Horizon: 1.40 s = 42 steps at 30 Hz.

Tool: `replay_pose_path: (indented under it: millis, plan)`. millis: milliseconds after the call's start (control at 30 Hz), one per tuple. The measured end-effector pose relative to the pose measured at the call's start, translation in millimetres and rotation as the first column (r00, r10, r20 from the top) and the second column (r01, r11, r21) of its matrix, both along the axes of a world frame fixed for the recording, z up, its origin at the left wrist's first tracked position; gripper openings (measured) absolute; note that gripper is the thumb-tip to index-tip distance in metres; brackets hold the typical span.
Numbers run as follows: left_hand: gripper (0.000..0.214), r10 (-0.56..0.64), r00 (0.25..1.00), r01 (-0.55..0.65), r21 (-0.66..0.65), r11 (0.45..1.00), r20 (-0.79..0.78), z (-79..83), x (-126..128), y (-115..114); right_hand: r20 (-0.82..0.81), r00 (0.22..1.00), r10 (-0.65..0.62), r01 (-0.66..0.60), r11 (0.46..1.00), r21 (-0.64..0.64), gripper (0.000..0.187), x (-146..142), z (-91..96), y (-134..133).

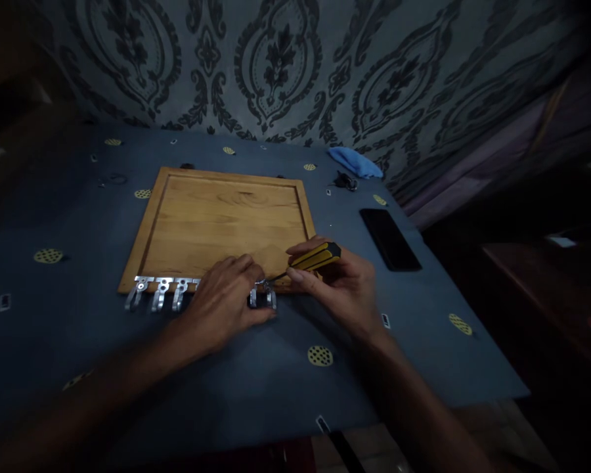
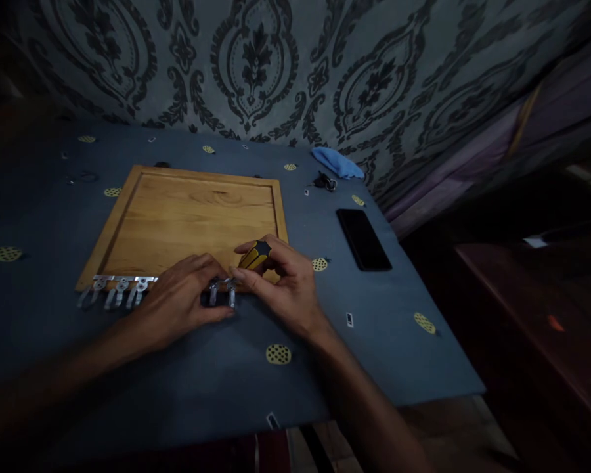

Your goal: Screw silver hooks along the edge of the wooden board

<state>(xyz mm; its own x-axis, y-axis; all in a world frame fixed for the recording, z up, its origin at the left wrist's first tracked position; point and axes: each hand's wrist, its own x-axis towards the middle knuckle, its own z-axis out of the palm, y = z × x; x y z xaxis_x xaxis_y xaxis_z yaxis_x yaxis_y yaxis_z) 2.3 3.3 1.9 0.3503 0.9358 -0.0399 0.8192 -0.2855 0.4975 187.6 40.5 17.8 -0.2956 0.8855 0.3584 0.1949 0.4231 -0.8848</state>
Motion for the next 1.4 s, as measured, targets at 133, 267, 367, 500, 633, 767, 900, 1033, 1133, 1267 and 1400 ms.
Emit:
replay_pose_path:
  millis: [133,267,367,500,633,767,900,1033,1133,1267,1400]
  plan:
    - [0.039,-0.005,0.999,0.003,0.035,0.999,0.042,-2.6,-0.8,-0.1,-0.001,0.999,0.046,-0.046,0.999,0.016,0.008,2.1,1.3,1.1]
    - [0.038,-0.002,1.000,0.002,0.012,1.000,0.027,-2.1,-0.7,0.6,-0.023,0.997,0.080,-0.081,0.996,-0.031,0.011,4.0,0.9,0.4]
    - [0.037,-0.002,1.000,0.002,0.014,1.000,0.019,-1.4,-0.3,0.9,-0.031,0.997,0.071,-0.073,0.996,-0.058,0.013,4.8,0.6,0.0]
    - [0.039,-0.003,0.999,0.001,0.038,0.999,0.048,-1.6,-0.2,1.3,-0.037,0.999,-0.001,-0.001,0.999,-0.047,0.016,3.8,0.0,0.0]
    - [0.037,-0.014,0.998,0.012,0.027,1.000,0.064,-2.1,-0.3,2.6,-0.090,0.996,-0.024,0.011,0.991,-0.135,0.016,-0.6,-0.3,-2.2]
    - [0.035,-0.018,0.998,0.015,0.044,0.999,0.060,-3.5,-1.0,2.9,-0.141,0.990,-0.027,0.001,0.983,-0.181,0.023,-4.5,0.6,-3.5]
    - [0.034,-0.025,0.997,0.020,0.063,0.998,0.071,-4.0,-1.5,2.1,-0.142,0.990,0.009,-0.035,0.982,-0.184,0.024,-2.9,3.0,-2.3]
    - [0.036,-0.013,0.999,0.011,0.060,0.998,0.044,-3.8,-1.1,2.2,-0.119,0.991,0.068,-0.091,0.975,-0.200,0.027,0.4,5.9,-2.0]
    - [0.034,-0.024,0.998,0.021,0.063,0.998,0.052,-3.9,-1.1,2.4,-0.104,0.991,0.080,-0.097,0.979,-0.178,0.024,0.8,6.5,-2.0]
    - [0.034,-0.033,0.997,0.028,0.063,0.998,0.072,-4.2,-1.6,2.5,-0.110,0.993,0.042,-0.056,0.990,-0.131,0.018,-0.7,4.0,-2.4]
    - [0.035,-0.035,0.997,0.031,0.053,0.998,0.075,-3.7,-1.5,3.3,-0.106,0.994,-0.011,-0.003,0.991,-0.130,0.016,-3.3,-0.2,-4.9]
